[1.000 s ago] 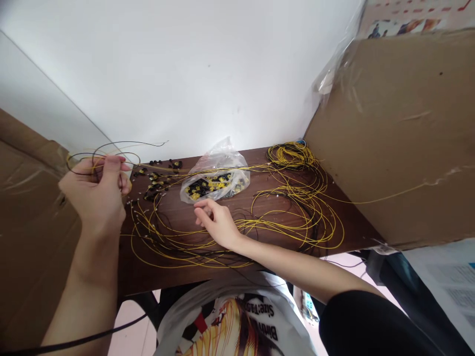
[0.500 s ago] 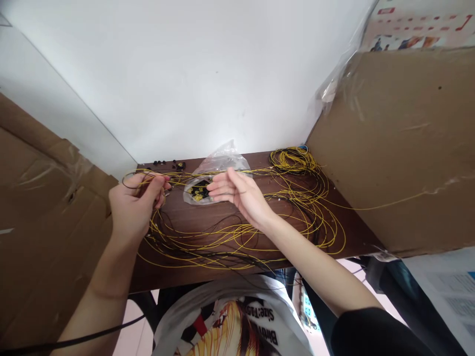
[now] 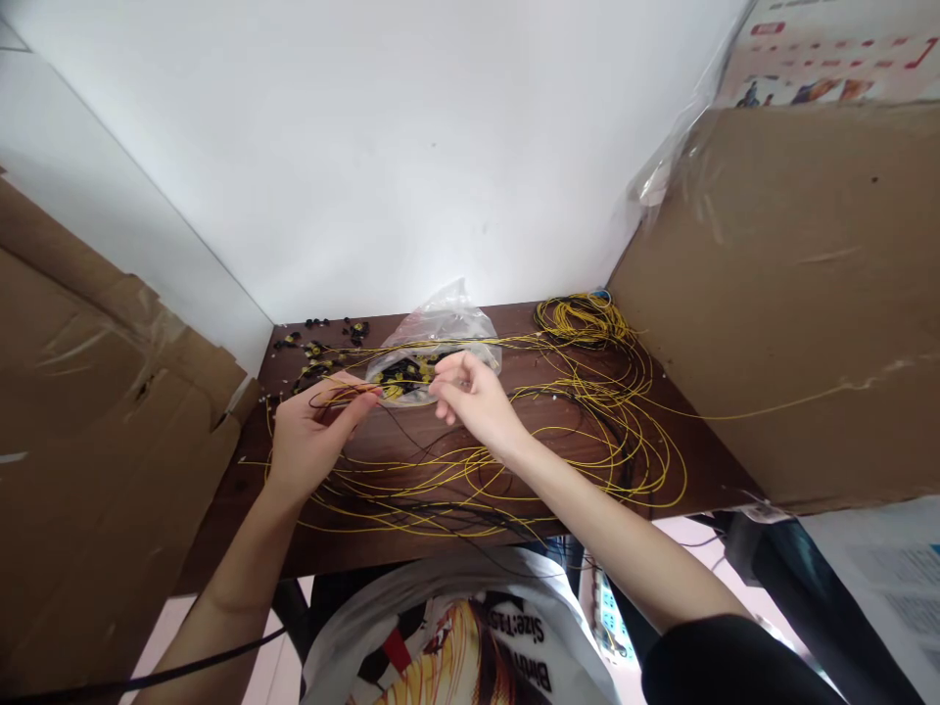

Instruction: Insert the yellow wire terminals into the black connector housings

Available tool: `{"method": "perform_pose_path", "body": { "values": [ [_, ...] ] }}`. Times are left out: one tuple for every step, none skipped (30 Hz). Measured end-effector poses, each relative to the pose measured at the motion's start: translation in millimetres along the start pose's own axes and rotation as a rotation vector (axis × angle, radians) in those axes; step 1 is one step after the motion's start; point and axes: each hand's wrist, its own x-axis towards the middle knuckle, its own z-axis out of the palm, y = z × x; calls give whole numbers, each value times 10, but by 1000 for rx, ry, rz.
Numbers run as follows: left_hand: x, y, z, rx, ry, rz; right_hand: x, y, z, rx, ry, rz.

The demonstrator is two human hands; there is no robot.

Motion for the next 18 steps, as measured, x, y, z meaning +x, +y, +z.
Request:
{"method": "perform_pose_path", "body": {
  "values": [
    [0, 4, 0, -3, -8, 1, 32, 41, -33, -20, 71, -57],
    [0, 6, 1, -8, -11, -1, 63, 76, -66, -64, 108, -109],
    [0, 5, 1, -16, -11, -4, 88, 104, -98, -127, 100, -150],
    [0, 2, 2, -25, -12, -10, 106, 122, -126, -200, 53, -174],
    [-1, -3, 2, -36, -14, -19, 117, 129, -148, -268, -19, -183],
    [-1, -8, 1, -48, -18, -29, 118, 127, -164, -316, -102, -178],
    [-2, -13, 0, -62, -20, -38, 113, 116, -173, -339, -180, -162],
    [-2, -16, -4, -78, -19, -46, 103, 98, -178, -341, -238, -146],
    [-2, -17, -10, -95, -19, -54, 89, 75, -181, -331, -271, -135],
    [-2, -14, -20, -112, -21, -61, 75, 48, -184, -319, -278, -131],
    [-1, -8, -33, -130, -27, -70, 61, 17, -190, -309, -266, -134],
    [1, 2, -49, -148, -35, -81, 49, -17, -202, -300, -242, -142],
    [3, 15, -70, -165, -51, -97, 39, -55, -219, -284, -210, -150],
    [5, 29, -93, -185, -74, -116, 31, -98, -244, -258, -179, -155],
    [8, 43, -119, -211, -97, -135, 24, -145, -275, -223, -145, -163],
    [11, 54, -147, -247, -130, -160, 20, -198, -313, -186, -106, -176],
    [15, 62, -177, -299, -154, -185, 16, -255, -357, -153, -72, -186],
    [20, 66, -209, -363, -174, -214, 14, -315, -409, -119, -35, -200]
  ]
}}
